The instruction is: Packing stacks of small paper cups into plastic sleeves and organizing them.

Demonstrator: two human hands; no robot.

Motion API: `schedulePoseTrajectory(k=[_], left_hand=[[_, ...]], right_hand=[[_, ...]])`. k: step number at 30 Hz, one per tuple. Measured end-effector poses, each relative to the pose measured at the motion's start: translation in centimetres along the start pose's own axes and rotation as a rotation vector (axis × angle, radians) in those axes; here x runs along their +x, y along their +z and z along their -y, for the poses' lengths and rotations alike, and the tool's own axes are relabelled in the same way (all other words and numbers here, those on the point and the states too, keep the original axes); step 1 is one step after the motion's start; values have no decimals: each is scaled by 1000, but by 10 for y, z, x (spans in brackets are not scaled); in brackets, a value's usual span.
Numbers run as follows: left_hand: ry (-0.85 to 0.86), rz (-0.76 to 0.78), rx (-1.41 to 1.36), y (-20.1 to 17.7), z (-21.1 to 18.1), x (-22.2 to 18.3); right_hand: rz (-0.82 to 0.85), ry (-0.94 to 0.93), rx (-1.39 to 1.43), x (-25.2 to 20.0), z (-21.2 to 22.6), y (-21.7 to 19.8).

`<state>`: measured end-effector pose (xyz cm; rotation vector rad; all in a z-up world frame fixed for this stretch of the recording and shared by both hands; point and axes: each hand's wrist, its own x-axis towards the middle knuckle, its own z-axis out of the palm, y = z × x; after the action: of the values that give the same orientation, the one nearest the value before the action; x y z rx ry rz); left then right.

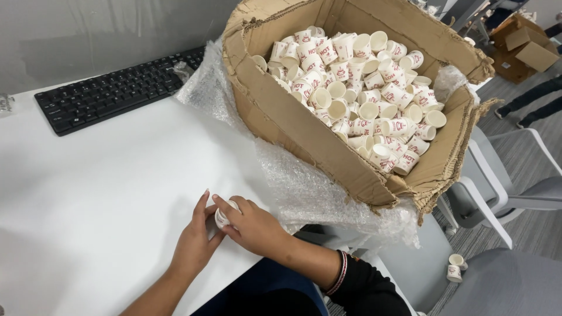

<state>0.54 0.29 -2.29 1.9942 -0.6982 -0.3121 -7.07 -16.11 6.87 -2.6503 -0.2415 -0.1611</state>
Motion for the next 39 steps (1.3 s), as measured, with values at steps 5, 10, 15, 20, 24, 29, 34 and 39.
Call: schedulePoseTrajectory(k=[5,10,15,20,24,29,34,39], left_hand=[[-29,2,38,-3,-15,2],[-186,42,50,-8,-32,4],[-156,33,29,-6,-35,13],[-127,21,68,-2,-28,14],[-99,37,80,-2,-30,10],[-115,48,96,-2,-29,11],[-127,65,54,-5,-32,10],[-113,69,54,-5,-33,8]], right_hand=[[-57,-112,-9,-34,11,-76],[-475,73,-415,-76,-19,-212],[-248,526,-654,-55,-209,-307],[34,900,-657,-63,-388,-290],[168,1045,-271,-58,-344,-283],[94,1058,390,-55,-271,-295],[-65,751,467,-48,-196,-316],[-352,436,55,-41,-42,-265]])
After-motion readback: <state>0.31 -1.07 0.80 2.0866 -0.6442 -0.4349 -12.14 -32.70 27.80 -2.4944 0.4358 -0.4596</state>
